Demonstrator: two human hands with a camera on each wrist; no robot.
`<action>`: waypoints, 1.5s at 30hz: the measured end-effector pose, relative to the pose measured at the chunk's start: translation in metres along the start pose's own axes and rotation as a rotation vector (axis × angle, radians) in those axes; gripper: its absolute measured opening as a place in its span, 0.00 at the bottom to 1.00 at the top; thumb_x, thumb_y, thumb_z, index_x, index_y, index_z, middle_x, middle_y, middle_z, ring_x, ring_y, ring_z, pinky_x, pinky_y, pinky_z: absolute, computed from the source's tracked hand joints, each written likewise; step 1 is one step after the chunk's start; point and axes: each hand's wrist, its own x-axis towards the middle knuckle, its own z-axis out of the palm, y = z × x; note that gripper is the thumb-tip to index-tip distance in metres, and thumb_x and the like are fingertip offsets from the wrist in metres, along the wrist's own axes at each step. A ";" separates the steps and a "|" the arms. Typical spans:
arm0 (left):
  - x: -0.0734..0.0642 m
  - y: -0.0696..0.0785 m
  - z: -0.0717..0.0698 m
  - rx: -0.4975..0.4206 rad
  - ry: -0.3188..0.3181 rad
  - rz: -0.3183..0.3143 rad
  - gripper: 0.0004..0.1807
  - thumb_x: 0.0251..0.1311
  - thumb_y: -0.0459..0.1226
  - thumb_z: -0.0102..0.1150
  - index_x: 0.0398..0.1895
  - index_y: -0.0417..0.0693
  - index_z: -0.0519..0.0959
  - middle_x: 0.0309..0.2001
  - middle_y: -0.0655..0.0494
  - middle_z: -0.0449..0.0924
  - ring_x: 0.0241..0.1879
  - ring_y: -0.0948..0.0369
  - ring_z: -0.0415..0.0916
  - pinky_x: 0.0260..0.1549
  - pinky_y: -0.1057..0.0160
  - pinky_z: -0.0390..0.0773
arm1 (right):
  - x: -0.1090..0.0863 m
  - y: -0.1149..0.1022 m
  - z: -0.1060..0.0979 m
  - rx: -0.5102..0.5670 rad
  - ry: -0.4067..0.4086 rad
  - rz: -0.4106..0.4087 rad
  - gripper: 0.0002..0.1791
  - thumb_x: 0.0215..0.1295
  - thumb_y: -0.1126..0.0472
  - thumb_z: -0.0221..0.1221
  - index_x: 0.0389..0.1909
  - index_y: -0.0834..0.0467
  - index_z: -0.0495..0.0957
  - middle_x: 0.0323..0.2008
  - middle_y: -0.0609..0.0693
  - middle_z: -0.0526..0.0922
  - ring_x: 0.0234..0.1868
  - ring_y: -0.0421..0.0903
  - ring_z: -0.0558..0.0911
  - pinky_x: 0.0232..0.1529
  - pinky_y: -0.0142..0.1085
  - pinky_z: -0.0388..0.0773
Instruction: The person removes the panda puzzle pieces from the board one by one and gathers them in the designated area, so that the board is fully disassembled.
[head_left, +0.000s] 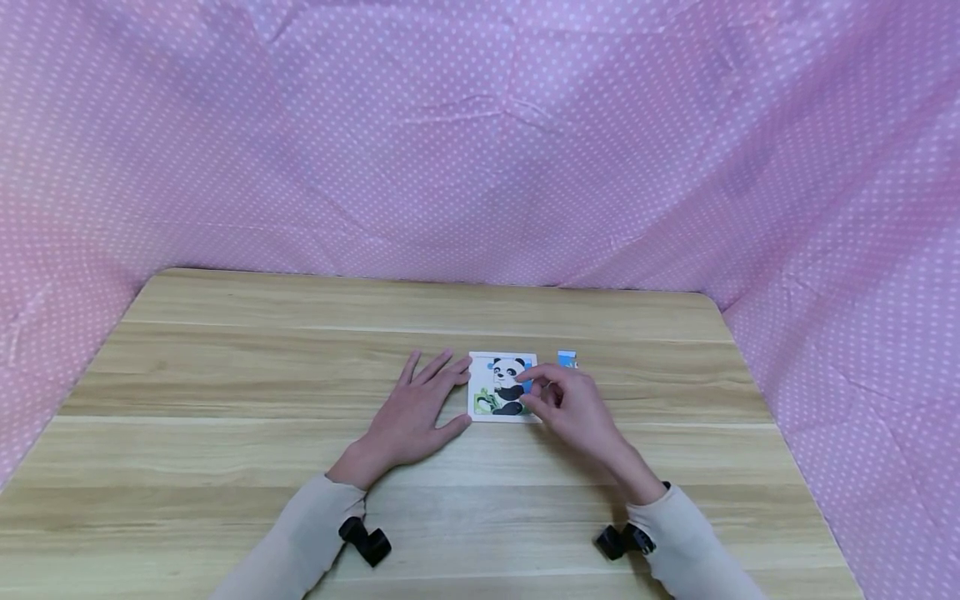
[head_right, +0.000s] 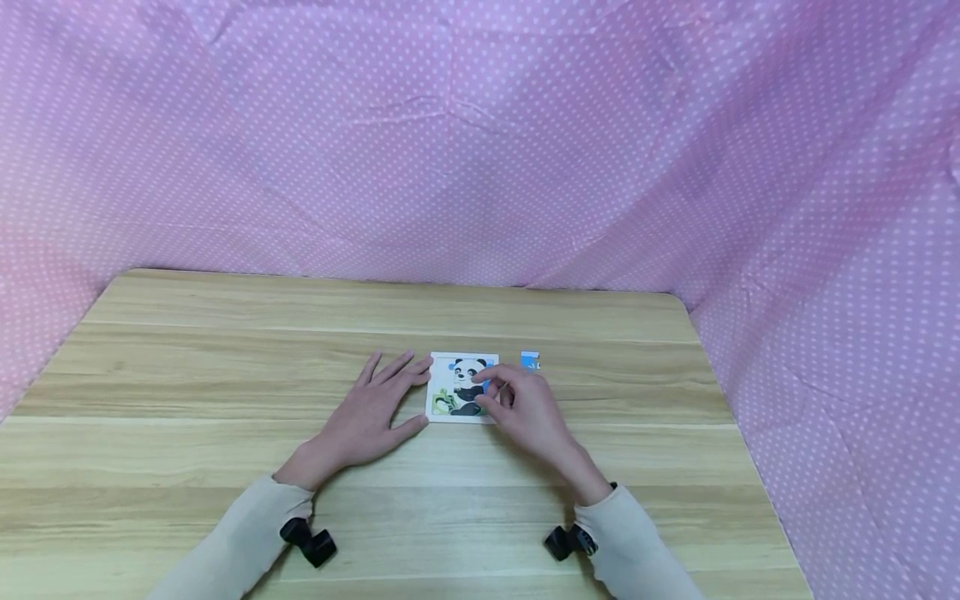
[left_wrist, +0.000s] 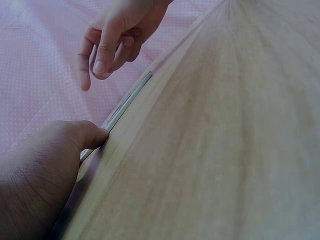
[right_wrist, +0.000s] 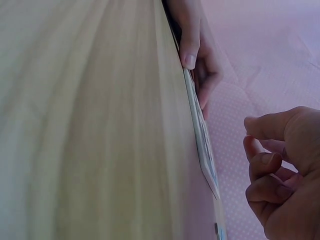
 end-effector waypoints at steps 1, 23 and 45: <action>0.000 0.000 0.000 0.000 0.000 0.000 0.38 0.77 0.58 0.59 0.81 0.49 0.73 0.88 0.60 0.60 0.89 0.53 0.49 0.88 0.40 0.31 | 0.000 -0.001 0.001 -0.001 -0.005 -0.001 0.13 0.68 0.71 0.74 0.51 0.59 0.90 0.31 0.44 0.82 0.25 0.38 0.74 0.24 0.29 0.69; 0.000 0.000 -0.001 0.005 0.001 0.004 0.37 0.78 0.58 0.58 0.81 0.48 0.73 0.88 0.60 0.60 0.89 0.52 0.50 0.88 0.38 0.32 | 0.017 -0.006 0.022 0.013 -0.102 -0.008 0.13 0.69 0.68 0.75 0.52 0.56 0.89 0.31 0.42 0.85 0.24 0.36 0.74 0.25 0.29 0.72; 0.000 0.002 -0.003 -0.002 0.000 0.005 0.37 0.77 0.57 0.60 0.80 0.47 0.74 0.88 0.60 0.60 0.89 0.52 0.51 0.88 0.39 0.33 | 0.025 -0.003 0.023 -0.048 -0.226 -0.019 0.20 0.71 0.75 0.64 0.60 0.57 0.87 0.32 0.42 0.82 0.29 0.37 0.76 0.32 0.29 0.75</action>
